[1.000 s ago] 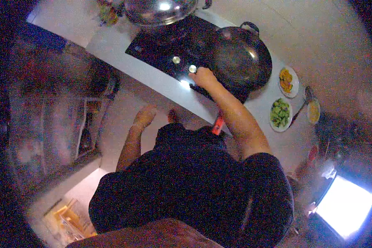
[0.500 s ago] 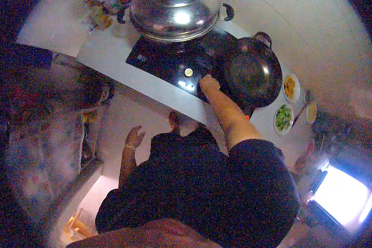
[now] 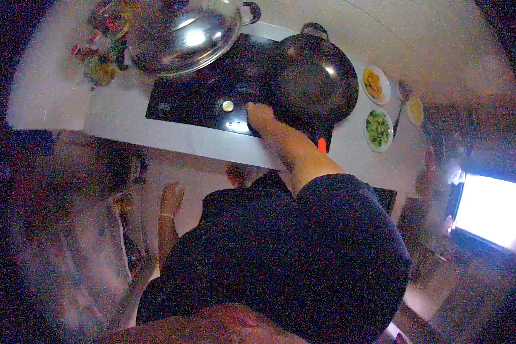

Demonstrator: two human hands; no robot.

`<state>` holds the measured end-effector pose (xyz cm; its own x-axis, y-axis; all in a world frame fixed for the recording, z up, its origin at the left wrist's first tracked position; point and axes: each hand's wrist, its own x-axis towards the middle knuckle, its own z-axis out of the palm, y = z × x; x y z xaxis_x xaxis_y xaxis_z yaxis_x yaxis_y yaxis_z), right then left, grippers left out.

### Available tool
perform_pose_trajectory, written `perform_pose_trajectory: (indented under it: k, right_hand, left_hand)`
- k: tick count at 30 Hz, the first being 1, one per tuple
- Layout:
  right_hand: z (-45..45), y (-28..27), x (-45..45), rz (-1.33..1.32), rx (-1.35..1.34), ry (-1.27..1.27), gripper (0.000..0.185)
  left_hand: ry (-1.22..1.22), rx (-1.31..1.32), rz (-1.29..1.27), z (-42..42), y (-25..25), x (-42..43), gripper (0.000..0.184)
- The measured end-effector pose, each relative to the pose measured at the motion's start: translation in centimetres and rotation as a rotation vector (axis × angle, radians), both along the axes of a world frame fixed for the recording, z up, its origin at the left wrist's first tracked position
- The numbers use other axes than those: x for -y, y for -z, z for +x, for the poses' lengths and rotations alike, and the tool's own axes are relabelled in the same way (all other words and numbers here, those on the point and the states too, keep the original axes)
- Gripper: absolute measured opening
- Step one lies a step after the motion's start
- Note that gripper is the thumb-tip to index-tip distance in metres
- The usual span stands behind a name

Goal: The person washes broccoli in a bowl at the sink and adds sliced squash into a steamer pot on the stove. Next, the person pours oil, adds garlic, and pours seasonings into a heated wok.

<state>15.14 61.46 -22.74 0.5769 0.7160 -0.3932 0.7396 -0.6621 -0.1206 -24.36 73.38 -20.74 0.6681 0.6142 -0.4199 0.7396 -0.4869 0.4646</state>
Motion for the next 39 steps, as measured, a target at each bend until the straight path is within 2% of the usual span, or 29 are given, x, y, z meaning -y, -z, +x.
perform_pose_trajectory:
  k: [2,5,8,11,14,16,20,23,27,32,35,39]
  right_hand:
    - [-0.3,-0.4,0.0,0.01,-0.009,0.017,0.024]
    - [-0.9,-1.7,-0.1,0.026,-0.015,0.017,0.024]
    - [-0.8,-2.1,-0.1,-0.006,-0.011,0.005,0.023]
    - [-0.5,-2.3,-0.4,-0.053,-0.04,0.045,0.023]
    - [-0.3,-1.1,-0.1,0.0,-0.037,0.072,0.024]
    - [-0.7,-2.2,0.3,0.002,-0.038,0.005,0.025]
    - [-0.2,-0.3,0.1,-0.022,-0.006,0.017,0.025]
    - [0.1,0.3,0.1,-0.035,0.023,0.019,0.028]
    - [0.5,0.3,-0.1,-0.041,0.012,0.026,0.03]
    - [1.2,2.7,0.0,-0.058,0.001,0.077,0.034]
    - [0.2,1.2,-0.3,-0.061,0.014,0.072,0.041]
    - [-2.2,-3.8,-0.1,-0.01,0.02,0.16,0.048]
  left_hand:
    - [0.0,-0.04,-0.055,-0.1,-0.9,0.4,0.041]
    - [0.029,0.064,-0.054,-1.4,1.4,0.6,0.042]
    - [0.053,0.006,-0.007,-0.1,-0.2,0.9,0.042]
    - [0.059,0.058,-0.046,-0.2,0.4,0.7,0.043]
    - [0.063,0.038,-0.055,-0.2,-1.2,1.8,0.043]
    - [0.066,0.027,-0.057,-0.7,-0.5,2.2,0.043]
    - [0.072,0.057,-0.036,-2.0,1.3,3.2,0.042]
    - [0.006,-0.001,-0.092,-1.0,-0.3,3.6,0.041]
    - [0.005,0.017,-0.086,-1.0,0.4,3.7,0.041]
    - [-0.004,0.01,-0.096,-1.0,0.2,3.5,0.041]
    - [-0.013,0.0,-0.104,-1.4,-0.4,3.0,0.041]
    - [0.048,0.013,-0.055,-1.7,-0.9,2.5,0.04]
